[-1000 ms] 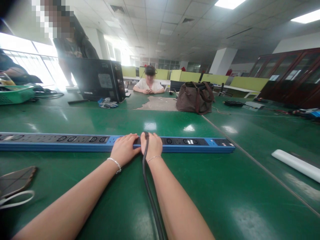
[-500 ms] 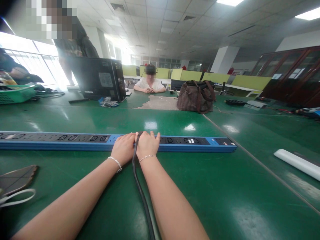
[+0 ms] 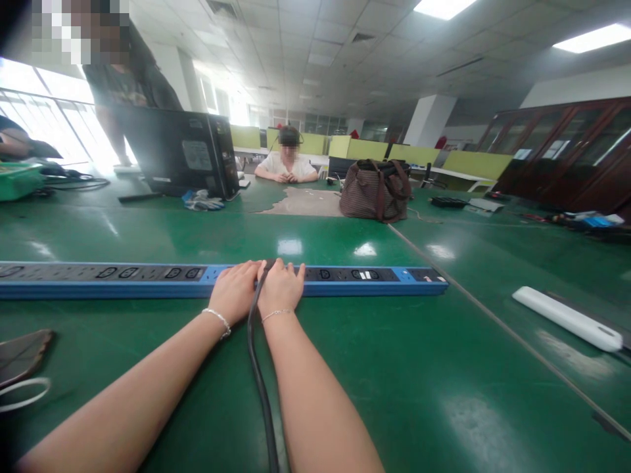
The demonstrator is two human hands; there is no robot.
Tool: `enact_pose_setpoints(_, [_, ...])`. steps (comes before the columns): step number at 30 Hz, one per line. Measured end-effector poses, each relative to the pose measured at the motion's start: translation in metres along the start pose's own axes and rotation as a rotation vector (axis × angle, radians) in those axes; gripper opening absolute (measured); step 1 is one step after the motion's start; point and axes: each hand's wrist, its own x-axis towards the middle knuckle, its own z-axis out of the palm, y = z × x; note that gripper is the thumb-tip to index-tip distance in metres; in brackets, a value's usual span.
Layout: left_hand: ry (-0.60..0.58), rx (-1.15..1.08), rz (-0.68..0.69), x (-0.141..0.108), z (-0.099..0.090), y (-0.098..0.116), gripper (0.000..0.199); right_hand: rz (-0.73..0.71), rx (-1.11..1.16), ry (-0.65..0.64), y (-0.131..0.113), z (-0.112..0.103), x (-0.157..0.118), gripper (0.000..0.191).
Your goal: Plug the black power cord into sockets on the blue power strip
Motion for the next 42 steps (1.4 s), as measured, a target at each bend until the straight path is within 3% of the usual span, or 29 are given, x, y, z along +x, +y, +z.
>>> enact_pose_setpoints(8, [0.065,-0.019,0.028,-0.001,0.006,-0.002,0.034,-0.203,0.024,-0.098,0.027,-0.008,-0.003,0.048])
enact_pose_setpoints(14, [0.071,-0.065,0.046,-0.002,0.002,-0.001,0.058,-0.347,0.012,-0.162,0.044,-0.019,-0.002,0.051])
enact_pose_setpoints(21, [0.032,-0.120,0.065,0.001,-0.003,-0.001,0.045,-0.434,0.073,-0.136,0.058,-0.013,-0.005,0.054])
enact_pose_setpoints(36, [-0.010,-0.057,0.024,0.006,-0.005,0.004,0.036,-0.496,0.126,-0.234,0.071,-0.018,0.002,0.058])
enact_pose_setpoints(42, [0.016,-0.049,0.057,0.006,-0.004,0.006,0.033,-0.500,0.083,-0.180,0.073,-0.018,-0.005,0.059])
